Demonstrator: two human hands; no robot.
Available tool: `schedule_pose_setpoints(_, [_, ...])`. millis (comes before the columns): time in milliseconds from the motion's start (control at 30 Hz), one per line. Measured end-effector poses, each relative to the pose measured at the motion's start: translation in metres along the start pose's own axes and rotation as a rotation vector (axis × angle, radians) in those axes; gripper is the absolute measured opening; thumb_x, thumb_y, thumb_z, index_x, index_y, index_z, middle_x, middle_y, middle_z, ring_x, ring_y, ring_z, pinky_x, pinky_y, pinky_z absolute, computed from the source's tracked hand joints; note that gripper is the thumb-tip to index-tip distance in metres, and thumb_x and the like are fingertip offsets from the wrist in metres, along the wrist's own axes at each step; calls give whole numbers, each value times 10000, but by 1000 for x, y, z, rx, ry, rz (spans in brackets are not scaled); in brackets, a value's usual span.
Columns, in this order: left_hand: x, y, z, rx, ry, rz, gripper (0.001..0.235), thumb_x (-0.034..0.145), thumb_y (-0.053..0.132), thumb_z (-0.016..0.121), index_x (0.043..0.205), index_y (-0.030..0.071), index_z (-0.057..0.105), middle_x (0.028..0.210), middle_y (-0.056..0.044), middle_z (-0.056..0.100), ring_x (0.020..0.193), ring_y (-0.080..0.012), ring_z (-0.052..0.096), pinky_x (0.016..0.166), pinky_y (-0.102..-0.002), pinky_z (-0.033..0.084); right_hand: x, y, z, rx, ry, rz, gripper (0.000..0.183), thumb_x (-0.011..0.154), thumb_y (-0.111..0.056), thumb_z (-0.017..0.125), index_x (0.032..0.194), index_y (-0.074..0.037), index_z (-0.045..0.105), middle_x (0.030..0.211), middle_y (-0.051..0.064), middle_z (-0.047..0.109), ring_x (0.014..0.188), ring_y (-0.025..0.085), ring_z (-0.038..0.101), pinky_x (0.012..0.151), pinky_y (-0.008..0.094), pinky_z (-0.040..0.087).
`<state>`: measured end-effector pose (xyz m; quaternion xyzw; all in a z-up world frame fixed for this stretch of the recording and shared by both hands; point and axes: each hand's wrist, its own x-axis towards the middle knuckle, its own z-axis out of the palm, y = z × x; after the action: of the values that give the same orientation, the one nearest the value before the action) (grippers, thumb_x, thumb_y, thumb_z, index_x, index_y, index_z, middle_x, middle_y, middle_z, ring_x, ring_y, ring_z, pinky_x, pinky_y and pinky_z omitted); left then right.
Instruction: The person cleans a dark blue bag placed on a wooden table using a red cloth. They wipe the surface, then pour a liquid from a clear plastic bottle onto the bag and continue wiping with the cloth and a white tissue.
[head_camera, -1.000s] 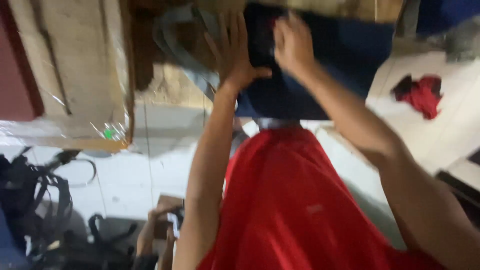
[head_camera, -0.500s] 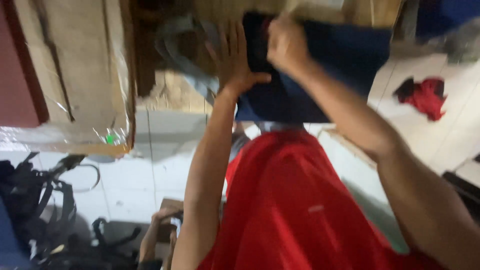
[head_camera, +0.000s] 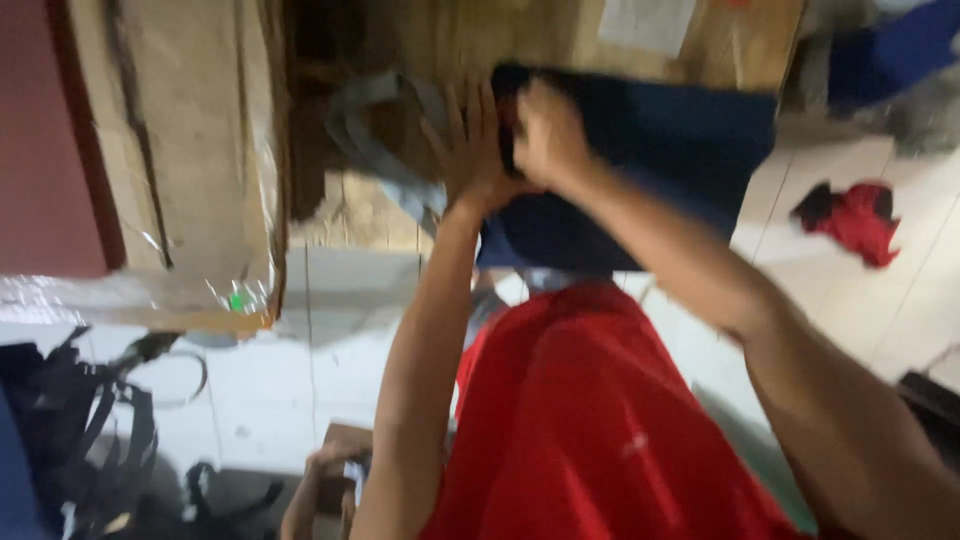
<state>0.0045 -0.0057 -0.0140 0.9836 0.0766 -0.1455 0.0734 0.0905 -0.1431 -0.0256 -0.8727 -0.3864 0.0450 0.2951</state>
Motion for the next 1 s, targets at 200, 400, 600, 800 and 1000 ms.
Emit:
schedule_pose_setpoints(200, [7,-2,-6,-53,24,-14,1684,526,1053,817,1651,33,89,1741,-128,120,1591,-367,68,1180,-761,144,0,7,-3,-95,162,-109,94,763,-27,549,777,-93,483,756,141,479,705,365,455,687,498,393])
schedule_pose_setpoints(400, [-2,-2,28,-143,148,18,1792,548,1307,581,1701,113,-91,1793,-61,-57,1652,-361,-58,1233,-782,93,-11,11,-33,-52,90,-28,90,875,45,547,929,-10,593,870,208,584,817,483,595,727,548,462])
schedule_pose_setpoints(600, [-6,3,3,-88,-37,-32,1668,533,1058,787,1656,71,48,1749,-101,129,1596,-345,40,1176,-777,101,-43,9,-22,-8,8,-11,191,740,58,534,721,-123,479,706,95,477,702,333,473,689,477,378])
schedule_pose_setpoints(800, [1,-3,-5,-163,-31,16,1576,699,1037,742,1666,58,-27,1761,-125,3,1594,-391,-73,1172,-798,80,-47,1,-25,-23,30,-38,77,882,20,615,913,-30,565,899,152,554,863,373,577,780,460,487])
schedule_pose_setpoints(1000, [3,-1,-13,-108,-24,11,1610,623,1029,882,1697,216,1,1756,-140,-16,1590,-402,-63,1167,-808,116,-50,7,-32,-146,110,-73,140,781,57,559,803,-77,521,767,143,516,744,379,512,1037,538,485])
